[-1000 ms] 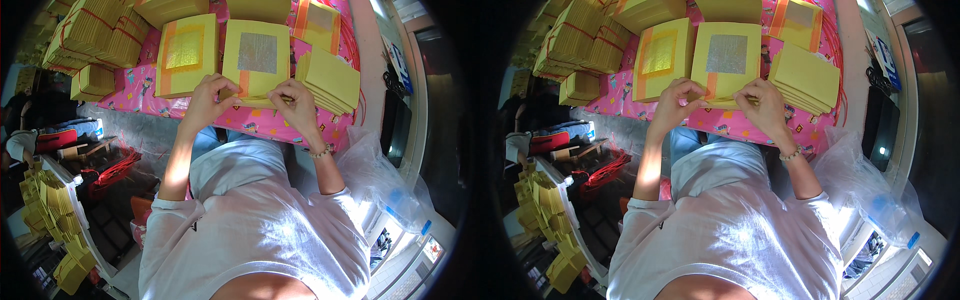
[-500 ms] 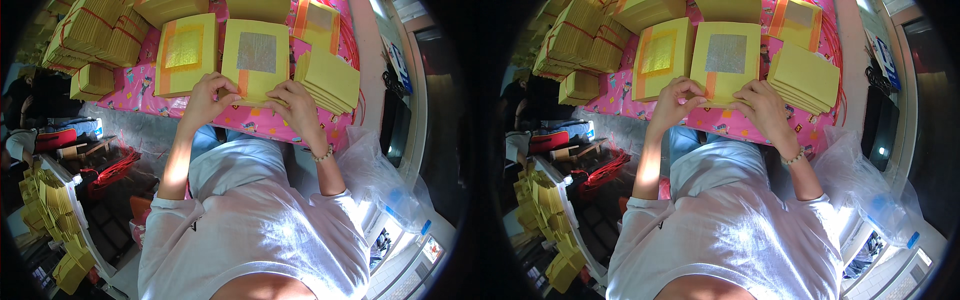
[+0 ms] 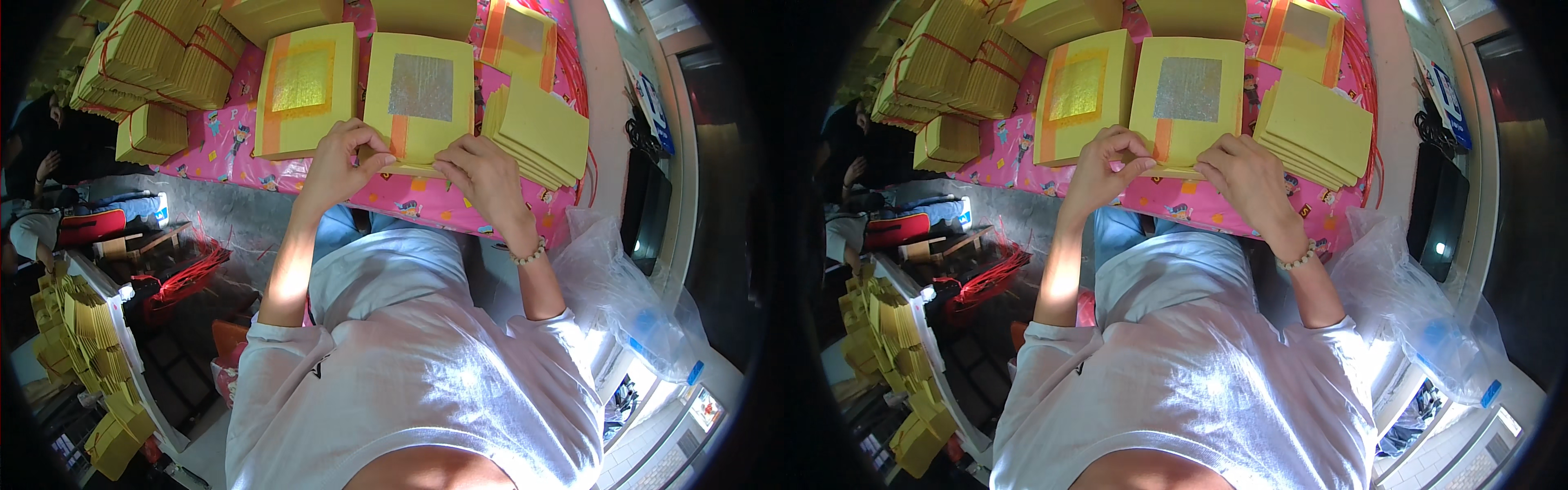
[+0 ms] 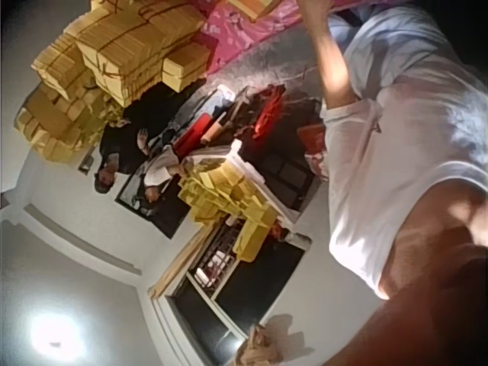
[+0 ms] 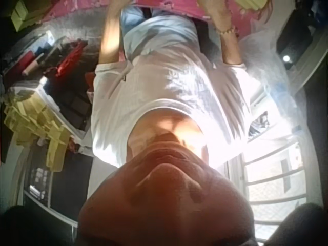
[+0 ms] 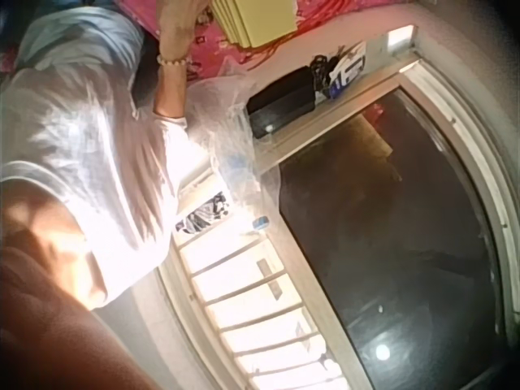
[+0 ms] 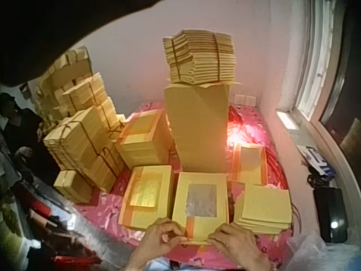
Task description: The person folds yellow paper sheets with a central transparent window into small packets by hand. They repeatedly pick up a sheet, fold it in half, and place the finished packet onto a growing stack on the table.
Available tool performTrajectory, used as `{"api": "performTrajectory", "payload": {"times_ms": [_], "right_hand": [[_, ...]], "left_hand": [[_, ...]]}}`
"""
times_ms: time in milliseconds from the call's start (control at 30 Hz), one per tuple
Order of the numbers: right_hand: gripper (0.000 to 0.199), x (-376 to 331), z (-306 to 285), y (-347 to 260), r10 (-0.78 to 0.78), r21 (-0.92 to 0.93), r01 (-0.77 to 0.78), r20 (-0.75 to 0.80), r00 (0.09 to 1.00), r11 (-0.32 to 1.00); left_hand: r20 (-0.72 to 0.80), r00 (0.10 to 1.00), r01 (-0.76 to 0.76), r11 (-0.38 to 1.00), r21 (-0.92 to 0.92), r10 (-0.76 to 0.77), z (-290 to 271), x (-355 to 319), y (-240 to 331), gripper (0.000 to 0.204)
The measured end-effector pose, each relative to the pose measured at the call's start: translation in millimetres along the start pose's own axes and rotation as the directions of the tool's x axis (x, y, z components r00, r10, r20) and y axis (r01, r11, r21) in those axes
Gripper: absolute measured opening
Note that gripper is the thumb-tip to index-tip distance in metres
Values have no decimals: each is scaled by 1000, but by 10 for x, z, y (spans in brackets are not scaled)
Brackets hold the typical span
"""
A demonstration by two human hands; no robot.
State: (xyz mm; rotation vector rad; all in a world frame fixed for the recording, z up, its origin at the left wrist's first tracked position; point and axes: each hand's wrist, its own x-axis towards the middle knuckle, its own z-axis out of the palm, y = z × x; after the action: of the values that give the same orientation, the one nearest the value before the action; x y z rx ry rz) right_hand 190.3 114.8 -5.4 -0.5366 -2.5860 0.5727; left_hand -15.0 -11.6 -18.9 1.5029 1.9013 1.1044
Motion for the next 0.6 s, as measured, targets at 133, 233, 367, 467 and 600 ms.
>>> {"api": "performTrajectory", "payload": {"times_ms": [133, 233, 367, 467, 600], "right_hand": [[8, 25, 12, -10, -54, -91, 54, -1, 999, 994], [8, 42, 12, -1, -63, -107, 64, 14, 998, 992], [9, 64, -9, 13, -72, -89, 73, 13, 997, 993], [11, 79, -50, -16, -61, -74, 62, 17, 998, 995], [13, 73, -95, -55, -68, -62, 66, -31, 997, 996]], "left_hand": [[-15, 1000, 4, 1000, -19, -4, 2, 2, 14, 15], [-30, 998, -50, 997, 62, 52, 10, 3, 72, 17], [-4, 984, -168, 931, 323, 178, 17, 15, 223, 23], [9, 984, -169, 911, 376, 179, 84, 49, 189, 23], [3, 985, -163, 928, 336, 173, 51, 66, 196, 23]]}}
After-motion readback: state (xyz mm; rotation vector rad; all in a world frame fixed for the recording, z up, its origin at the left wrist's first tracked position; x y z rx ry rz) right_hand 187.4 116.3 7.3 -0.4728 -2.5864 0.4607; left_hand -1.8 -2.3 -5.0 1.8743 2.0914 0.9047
